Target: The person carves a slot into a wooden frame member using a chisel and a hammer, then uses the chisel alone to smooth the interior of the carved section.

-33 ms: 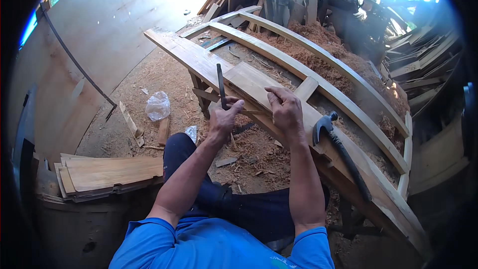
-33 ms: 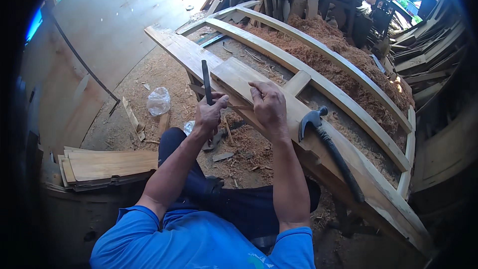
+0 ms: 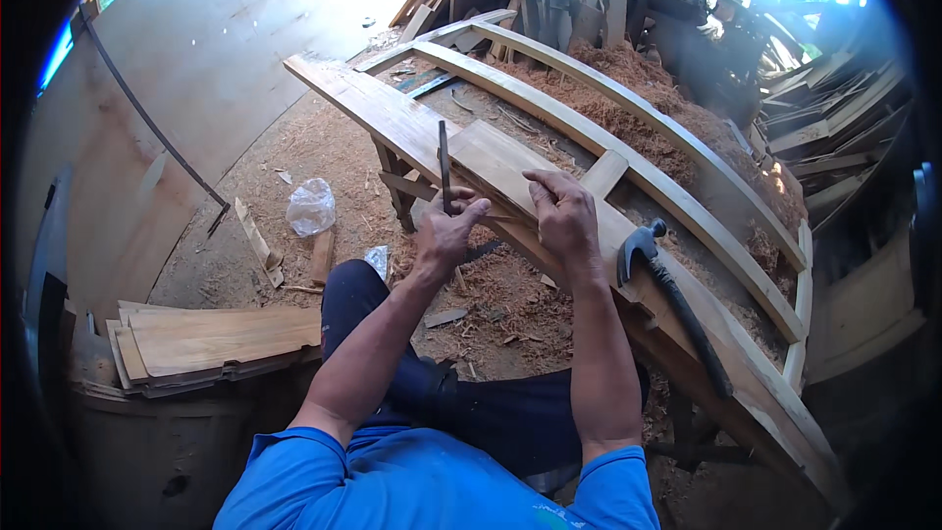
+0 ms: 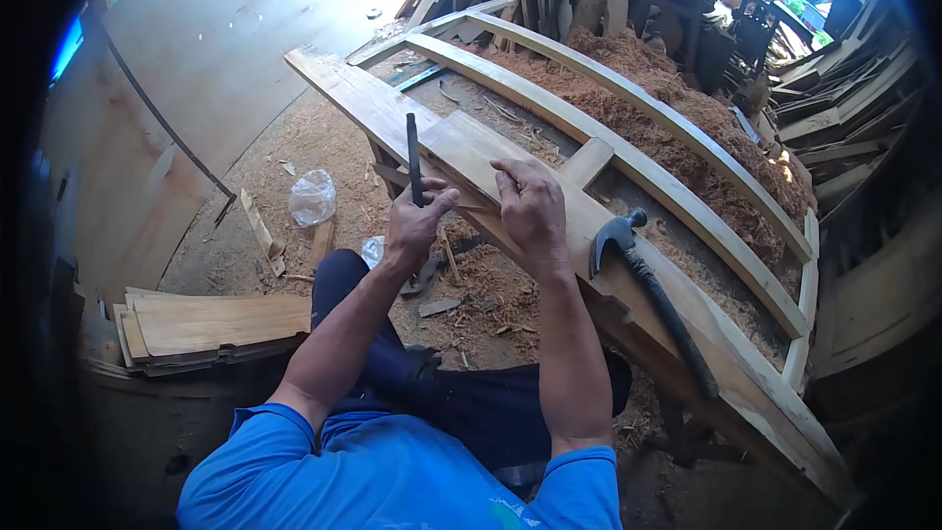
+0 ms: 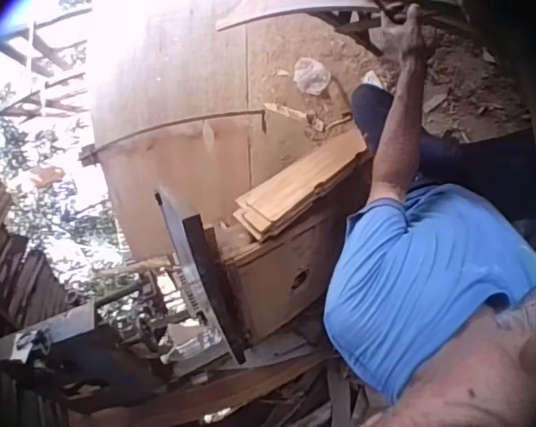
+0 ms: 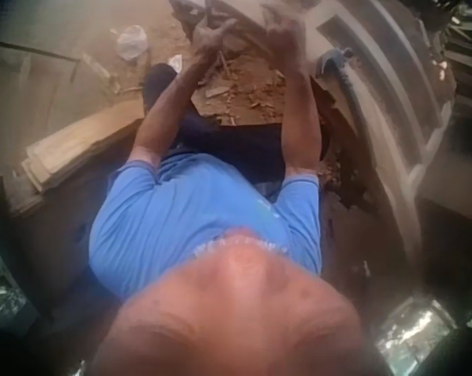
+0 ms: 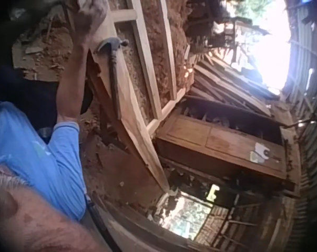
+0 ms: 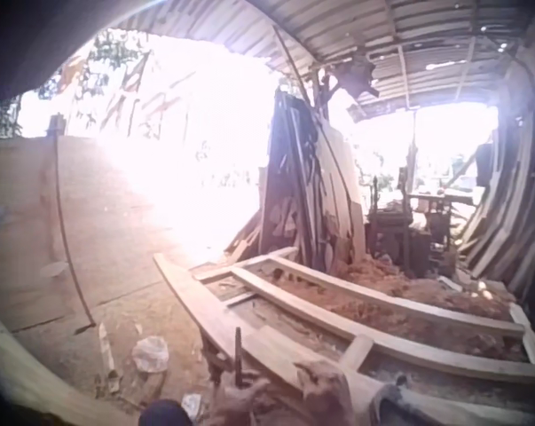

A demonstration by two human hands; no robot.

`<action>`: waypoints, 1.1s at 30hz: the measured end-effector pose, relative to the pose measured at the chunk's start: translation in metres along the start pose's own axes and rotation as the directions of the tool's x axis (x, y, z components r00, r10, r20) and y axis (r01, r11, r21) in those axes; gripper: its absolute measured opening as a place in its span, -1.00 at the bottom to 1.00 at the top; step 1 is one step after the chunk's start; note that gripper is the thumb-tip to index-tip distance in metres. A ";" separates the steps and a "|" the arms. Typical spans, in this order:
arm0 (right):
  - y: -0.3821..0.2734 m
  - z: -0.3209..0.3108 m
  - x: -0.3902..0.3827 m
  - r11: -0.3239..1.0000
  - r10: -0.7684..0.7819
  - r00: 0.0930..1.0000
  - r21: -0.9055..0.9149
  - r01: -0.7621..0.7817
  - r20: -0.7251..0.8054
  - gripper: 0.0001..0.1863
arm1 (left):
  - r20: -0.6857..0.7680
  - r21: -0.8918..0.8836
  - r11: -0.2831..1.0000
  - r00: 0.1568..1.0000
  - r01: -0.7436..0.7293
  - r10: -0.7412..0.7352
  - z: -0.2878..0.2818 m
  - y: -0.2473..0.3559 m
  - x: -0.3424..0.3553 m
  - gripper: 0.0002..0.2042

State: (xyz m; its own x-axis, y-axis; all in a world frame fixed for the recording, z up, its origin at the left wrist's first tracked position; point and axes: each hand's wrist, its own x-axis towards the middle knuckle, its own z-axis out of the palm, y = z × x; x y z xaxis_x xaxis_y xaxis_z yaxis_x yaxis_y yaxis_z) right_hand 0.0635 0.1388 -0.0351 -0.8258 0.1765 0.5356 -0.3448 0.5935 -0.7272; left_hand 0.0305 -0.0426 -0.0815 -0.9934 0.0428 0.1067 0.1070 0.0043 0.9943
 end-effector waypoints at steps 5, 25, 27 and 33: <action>-0.004 -0.003 0.001 0.998 0.036 0.998 0.052 -0.040 0.059 -0.78 | 0.081 0.093 0.995 0.996 -0.041 0.033 0.005 0.000 -0.007 -0.72; -0.045 0.049 0.027 0.356 0.024 0.674 -0.636 0.685 0.739 -0.72 | 0.481 -0.433 0.651 0.770 0.624 -0.419 -0.022 -0.029 -0.099 -0.80; -0.038 0.056 0.031 0.481 -0.006 0.698 -0.610 0.630 0.716 -0.69 | 0.396 -0.507 0.562 0.756 0.654 -0.522 -0.041 -0.035 -0.096 -0.82; -0.044 0.092 0.025 0.274 0.186 0.789 -0.802 0.531 0.586 -0.70 | 0.204 -0.583 0.604 0.818 0.543 -0.538 -0.075 -0.038 -0.085 -0.89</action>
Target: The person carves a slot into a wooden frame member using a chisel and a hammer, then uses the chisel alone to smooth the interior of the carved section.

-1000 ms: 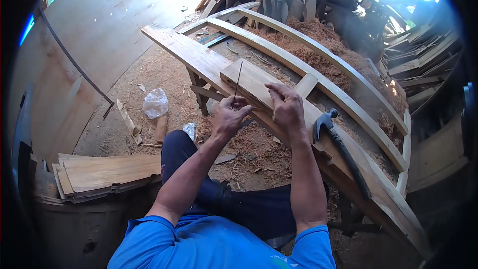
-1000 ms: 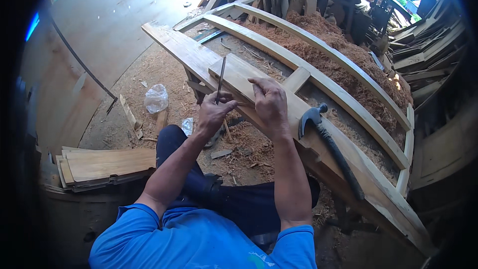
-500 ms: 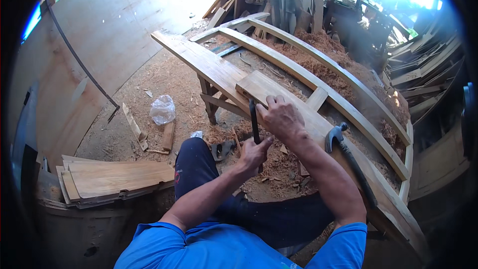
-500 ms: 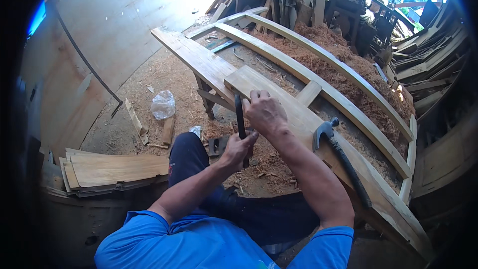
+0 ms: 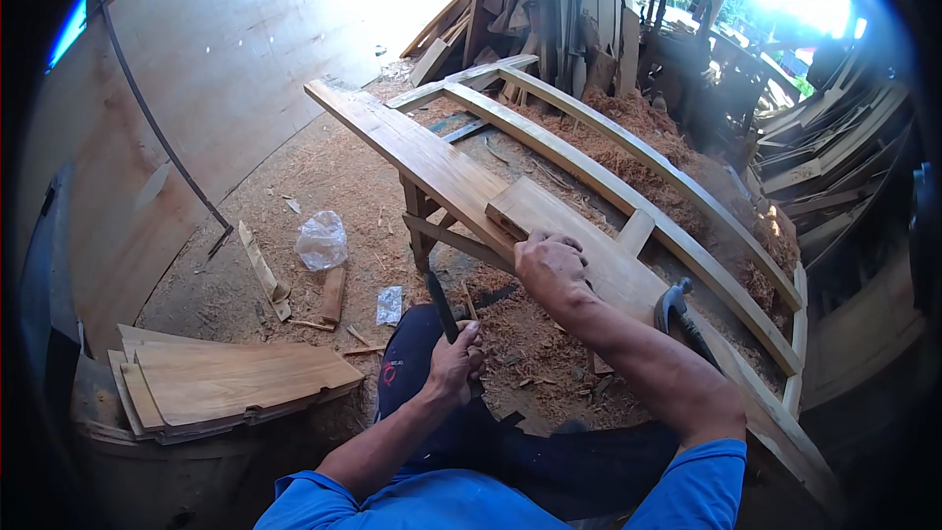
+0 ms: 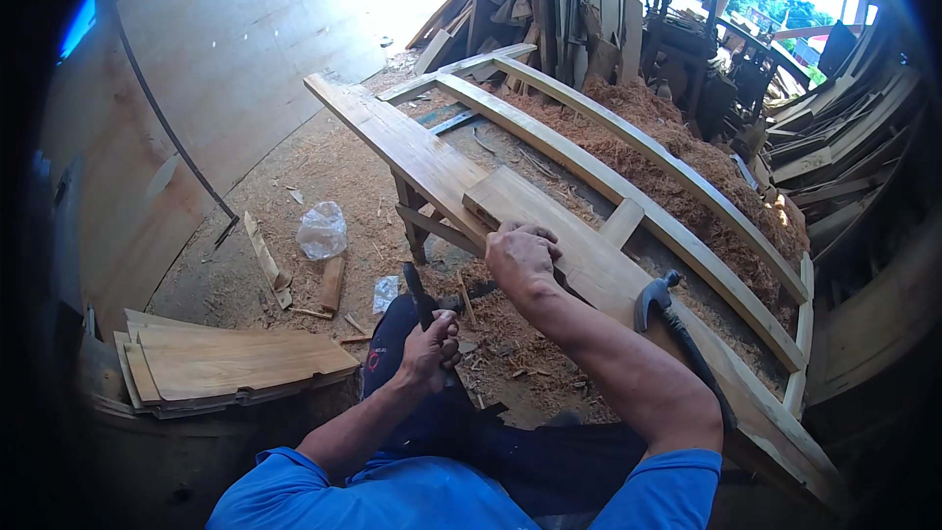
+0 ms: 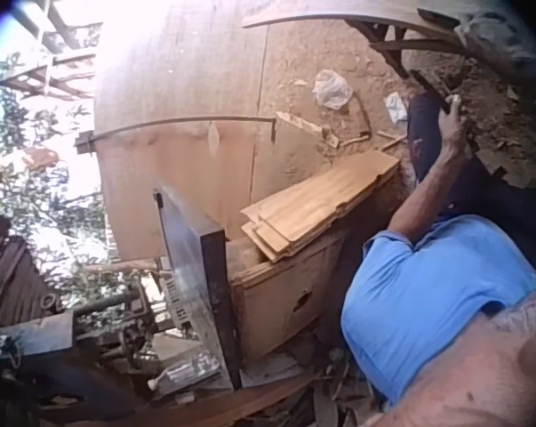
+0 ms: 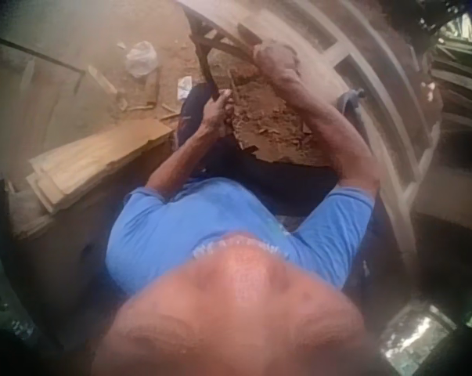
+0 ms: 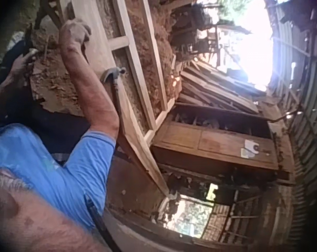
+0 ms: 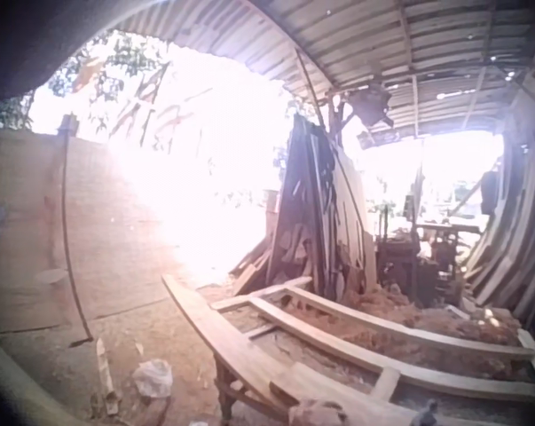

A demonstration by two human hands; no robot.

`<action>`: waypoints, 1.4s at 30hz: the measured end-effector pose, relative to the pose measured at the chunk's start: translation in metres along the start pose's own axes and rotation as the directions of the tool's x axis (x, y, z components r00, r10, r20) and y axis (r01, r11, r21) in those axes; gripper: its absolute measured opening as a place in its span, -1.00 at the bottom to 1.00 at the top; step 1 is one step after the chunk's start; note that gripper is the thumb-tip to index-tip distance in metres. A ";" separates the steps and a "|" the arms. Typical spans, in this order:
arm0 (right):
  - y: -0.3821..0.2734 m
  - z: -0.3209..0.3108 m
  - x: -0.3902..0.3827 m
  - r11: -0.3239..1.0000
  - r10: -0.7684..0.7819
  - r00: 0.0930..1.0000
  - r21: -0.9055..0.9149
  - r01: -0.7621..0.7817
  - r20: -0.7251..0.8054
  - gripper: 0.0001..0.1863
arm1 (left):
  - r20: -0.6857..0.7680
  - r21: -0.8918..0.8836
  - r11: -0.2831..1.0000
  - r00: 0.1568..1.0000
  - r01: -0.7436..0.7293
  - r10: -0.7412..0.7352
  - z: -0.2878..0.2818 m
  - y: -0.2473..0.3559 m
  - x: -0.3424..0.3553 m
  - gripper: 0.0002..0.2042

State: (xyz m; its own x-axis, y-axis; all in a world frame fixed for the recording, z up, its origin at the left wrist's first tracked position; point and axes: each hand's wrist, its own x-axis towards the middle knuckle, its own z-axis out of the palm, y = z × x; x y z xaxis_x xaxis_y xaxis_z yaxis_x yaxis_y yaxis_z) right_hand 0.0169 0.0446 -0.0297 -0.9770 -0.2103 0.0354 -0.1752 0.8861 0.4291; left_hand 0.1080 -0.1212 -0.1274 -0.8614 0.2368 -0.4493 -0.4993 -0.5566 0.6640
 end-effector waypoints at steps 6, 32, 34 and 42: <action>-0.010 0.010 -0.019 0.944 -0.019 0.989 -0.328 -0.031 -0.148 -0.72 | 0.058 0.091 0.952 0.956 -0.292 0.287 0.004 0.040 0.024 -0.87; -0.023 0.010 -0.149 0.883 -0.362 0.886 0.198 0.426 -0.290 -0.86 | 0.656 0.660 -0.138 0.478 -0.738 0.584 0.064 0.121 0.106 -0.65; -0.034 0.017 -0.166 0.762 -0.440 0.873 0.427 0.487 -0.212 -0.87 | 0.644 0.671 -0.088 0.521 -0.736 0.561 0.066 0.122 0.110 -0.66; 0.043 0.007 -0.106 0.884 0.334 0.750 0.466 -0.039 -0.570 -0.81 | 0.660 0.646 0.021 0.572 -0.763 0.487 0.104 0.104 0.084 -0.61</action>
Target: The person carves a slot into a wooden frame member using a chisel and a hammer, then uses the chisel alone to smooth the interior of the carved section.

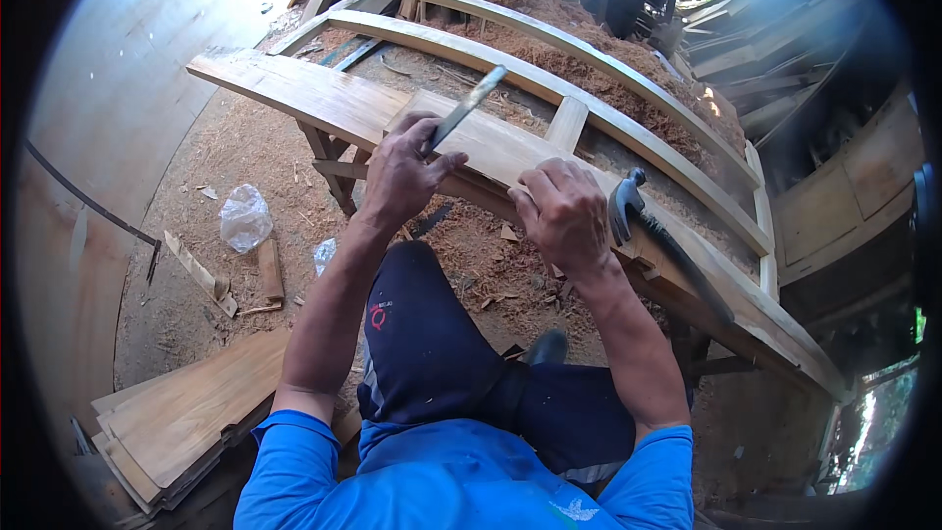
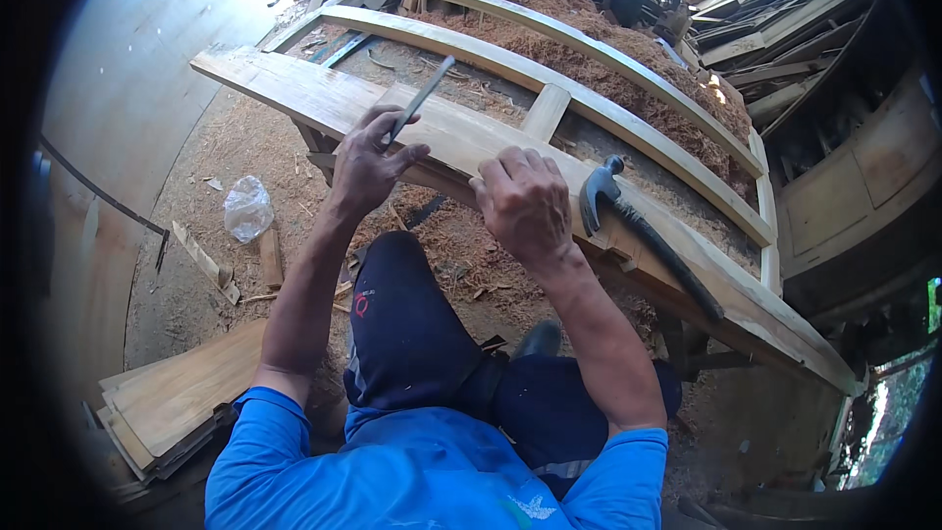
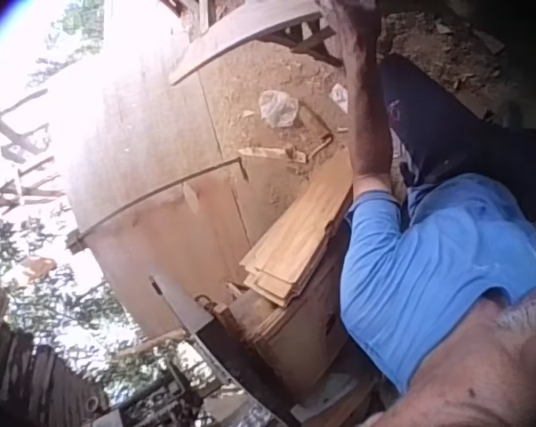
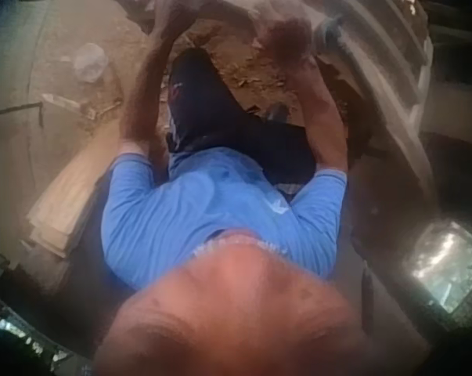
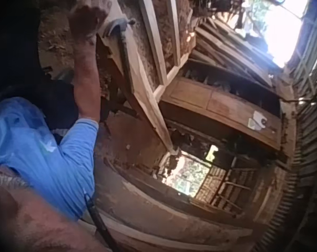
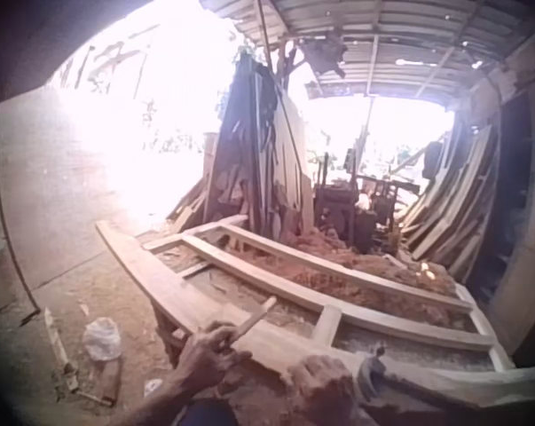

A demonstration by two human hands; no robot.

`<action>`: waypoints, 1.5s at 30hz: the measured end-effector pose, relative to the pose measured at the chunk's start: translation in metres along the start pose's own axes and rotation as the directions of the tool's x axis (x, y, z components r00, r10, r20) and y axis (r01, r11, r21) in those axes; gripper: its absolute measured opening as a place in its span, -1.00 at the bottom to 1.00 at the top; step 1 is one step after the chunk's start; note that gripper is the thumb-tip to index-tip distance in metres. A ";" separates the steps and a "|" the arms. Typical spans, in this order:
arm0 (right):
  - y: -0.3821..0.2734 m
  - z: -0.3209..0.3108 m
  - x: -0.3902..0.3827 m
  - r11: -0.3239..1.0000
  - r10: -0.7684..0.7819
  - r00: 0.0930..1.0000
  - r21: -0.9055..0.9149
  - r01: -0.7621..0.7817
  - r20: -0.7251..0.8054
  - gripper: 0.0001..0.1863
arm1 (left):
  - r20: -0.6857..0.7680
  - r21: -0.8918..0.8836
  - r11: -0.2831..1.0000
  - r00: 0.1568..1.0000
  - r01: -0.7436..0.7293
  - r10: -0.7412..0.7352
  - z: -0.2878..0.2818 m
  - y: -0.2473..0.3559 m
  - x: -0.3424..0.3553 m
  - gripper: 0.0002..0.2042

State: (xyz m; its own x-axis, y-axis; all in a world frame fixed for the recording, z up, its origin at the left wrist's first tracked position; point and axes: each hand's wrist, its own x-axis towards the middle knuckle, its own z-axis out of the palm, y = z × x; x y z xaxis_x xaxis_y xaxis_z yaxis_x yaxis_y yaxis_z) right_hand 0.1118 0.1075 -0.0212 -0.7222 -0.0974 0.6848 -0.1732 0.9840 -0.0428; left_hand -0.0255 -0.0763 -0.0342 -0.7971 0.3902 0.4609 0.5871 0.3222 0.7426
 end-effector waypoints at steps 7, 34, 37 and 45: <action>-0.012 0.023 0.007 0.990 0.141 0.988 -0.009 -0.140 0.061 -0.81 | 0.055 0.168 0.985 0.998 -0.035 0.026 0.029 0.010 -0.009 -0.51; 0.000 0.023 -0.012 0.842 -0.423 0.894 -0.303 0.447 0.144 -0.68 | -0.150 -0.496 0.854 0.952 0.160 -0.266 0.049 -0.014 -0.051 -0.83; -0.005 0.033 -0.011 0.852 -0.441 0.894 -0.279 0.444 0.077 -0.72 | -0.148 -0.576 0.796 0.933 0.187 -0.327 0.060 -0.013 -0.055 -0.81; -0.002 0.022 -0.021 0.897 -0.440 0.897 -0.039 0.441 0.029 -0.82 | 0.094 -0.802 0.535 0.941 0.265 -0.326 0.031 -0.003 -0.058 -0.59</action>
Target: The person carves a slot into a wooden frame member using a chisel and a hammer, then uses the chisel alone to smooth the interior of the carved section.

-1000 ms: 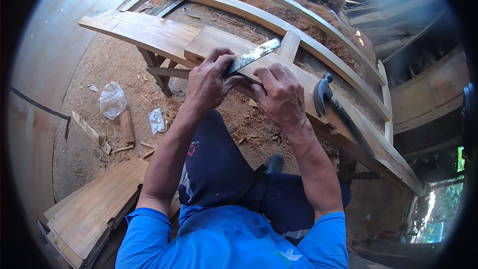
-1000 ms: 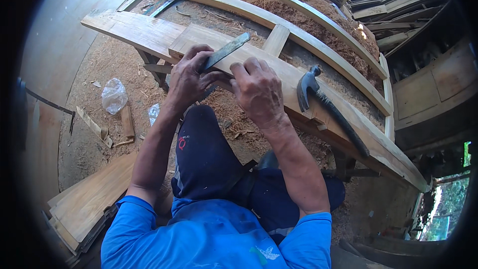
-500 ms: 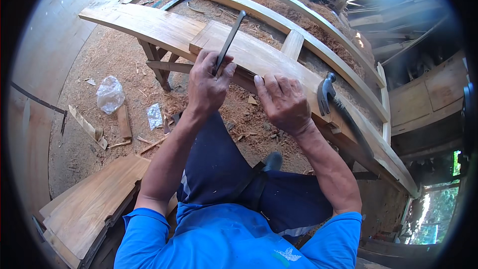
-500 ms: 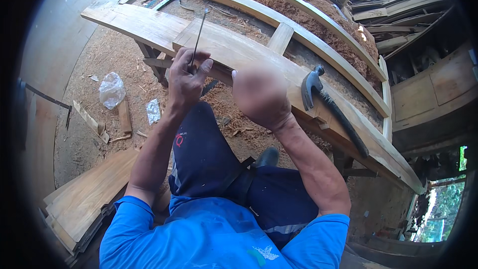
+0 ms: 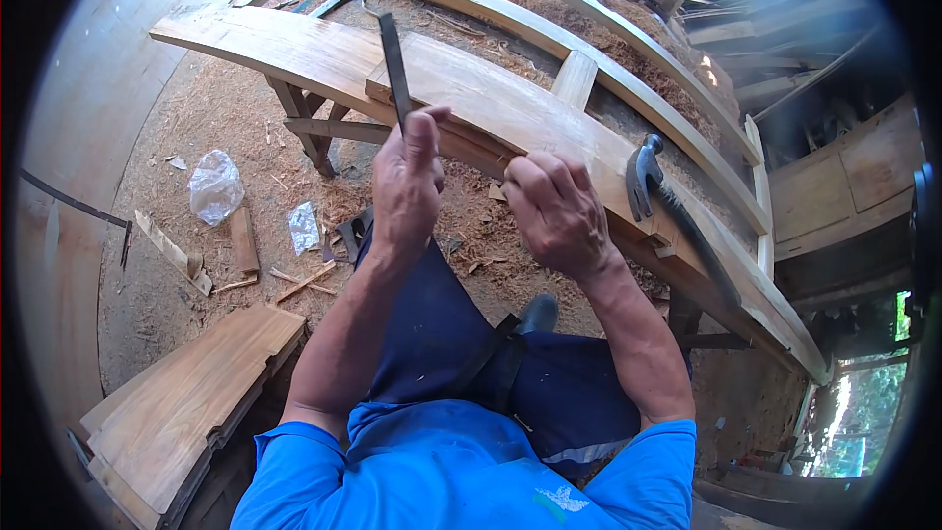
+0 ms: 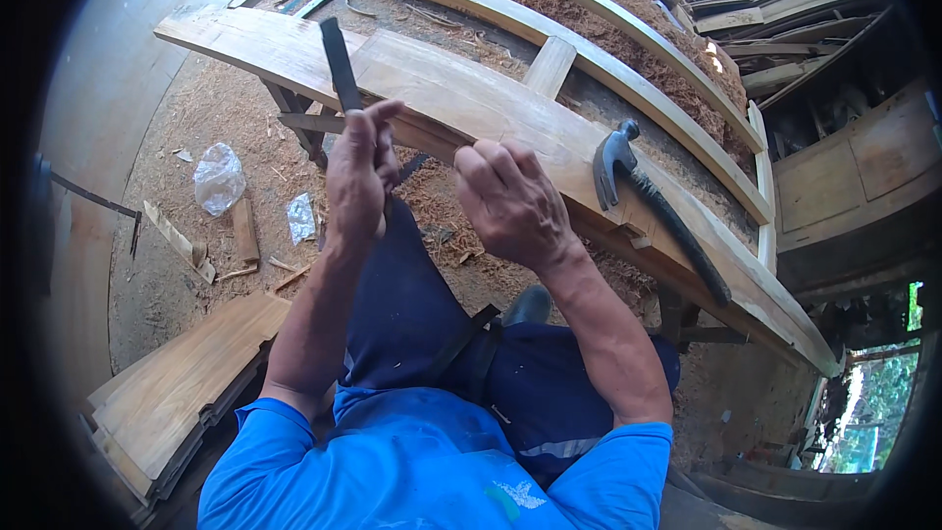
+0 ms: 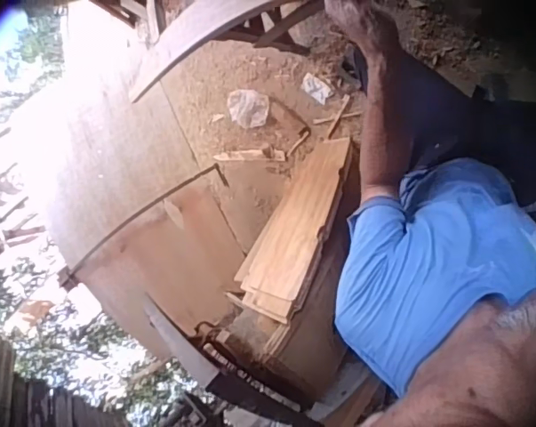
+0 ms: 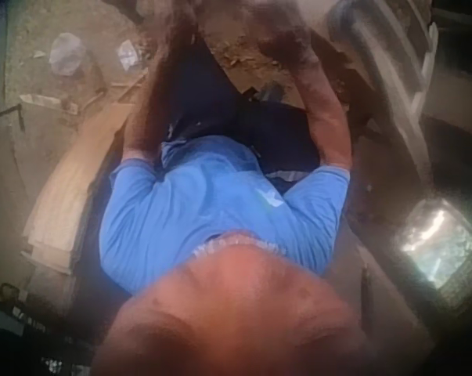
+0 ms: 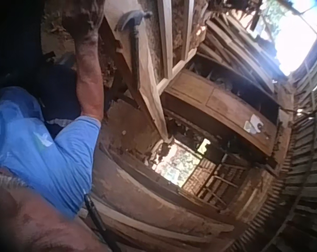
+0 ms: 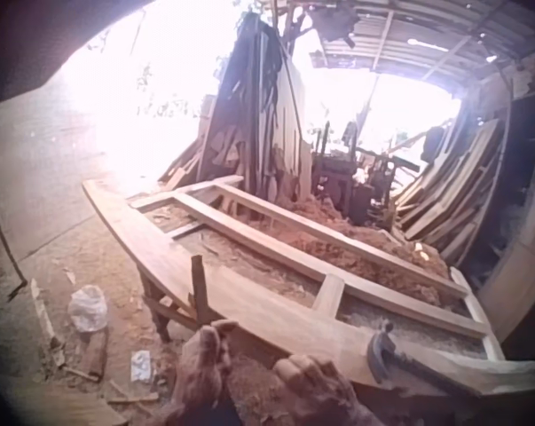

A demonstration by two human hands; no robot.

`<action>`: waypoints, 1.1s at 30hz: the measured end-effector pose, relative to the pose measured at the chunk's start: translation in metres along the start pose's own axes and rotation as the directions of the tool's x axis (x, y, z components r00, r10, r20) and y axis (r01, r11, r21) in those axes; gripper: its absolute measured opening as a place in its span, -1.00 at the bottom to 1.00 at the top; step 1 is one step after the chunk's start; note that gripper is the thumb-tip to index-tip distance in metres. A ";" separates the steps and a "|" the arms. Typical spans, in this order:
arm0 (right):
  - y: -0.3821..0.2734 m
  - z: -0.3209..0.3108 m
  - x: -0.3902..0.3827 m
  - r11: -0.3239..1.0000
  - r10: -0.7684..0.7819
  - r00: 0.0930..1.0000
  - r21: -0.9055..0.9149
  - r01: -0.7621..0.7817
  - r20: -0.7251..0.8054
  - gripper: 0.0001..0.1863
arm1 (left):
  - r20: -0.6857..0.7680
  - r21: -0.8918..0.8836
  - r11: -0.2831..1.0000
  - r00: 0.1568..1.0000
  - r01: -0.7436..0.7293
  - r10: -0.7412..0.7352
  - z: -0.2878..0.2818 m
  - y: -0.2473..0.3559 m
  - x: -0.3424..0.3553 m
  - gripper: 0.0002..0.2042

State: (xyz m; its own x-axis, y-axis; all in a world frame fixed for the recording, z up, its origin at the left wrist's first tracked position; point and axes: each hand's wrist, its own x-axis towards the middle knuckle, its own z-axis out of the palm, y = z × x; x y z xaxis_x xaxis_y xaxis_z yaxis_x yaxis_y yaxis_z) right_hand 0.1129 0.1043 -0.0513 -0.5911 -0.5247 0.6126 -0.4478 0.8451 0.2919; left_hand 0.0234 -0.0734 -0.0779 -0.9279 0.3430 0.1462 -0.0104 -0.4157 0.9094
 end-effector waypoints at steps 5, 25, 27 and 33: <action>-0.034 -0.019 -0.026 0.895 0.395 0.915 0.260 -0.363 -0.080 -0.71 | 0.103 -0.316 0.949 0.994 0.001 0.034 0.015 0.044 0.013 -0.50; 0.036 -0.126 -0.057 0.501 0.863 0.502 -0.210 -0.839 0.051 -0.49 | 0.745 0.373 0.867 0.663 -0.331 -0.068 0.020 0.053 0.082 -0.77; 0.044 -0.142 -0.078 0.431 0.902 0.422 -0.187 -0.883 0.086 -0.49 | 0.756 0.435 0.827 0.644 -0.356 -0.121 0.025 0.046 0.088 -0.76; 0.037 -0.137 -0.104 0.464 0.884 0.421 -0.274 -0.842 0.204 -0.52 | 0.718 0.511 0.778 0.680 -0.367 -0.151 0.030 0.036 0.091 -0.77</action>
State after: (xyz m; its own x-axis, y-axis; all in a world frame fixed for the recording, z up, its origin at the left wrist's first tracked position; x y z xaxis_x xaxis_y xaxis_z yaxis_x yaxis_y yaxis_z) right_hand 0.2497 0.2042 -0.0033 -0.7812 0.5056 0.3662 0.4740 0.8621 -0.1789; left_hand -0.0502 -0.0324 -0.0202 -0.3615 0.9006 0.2415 0.5226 -0.0188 0.8524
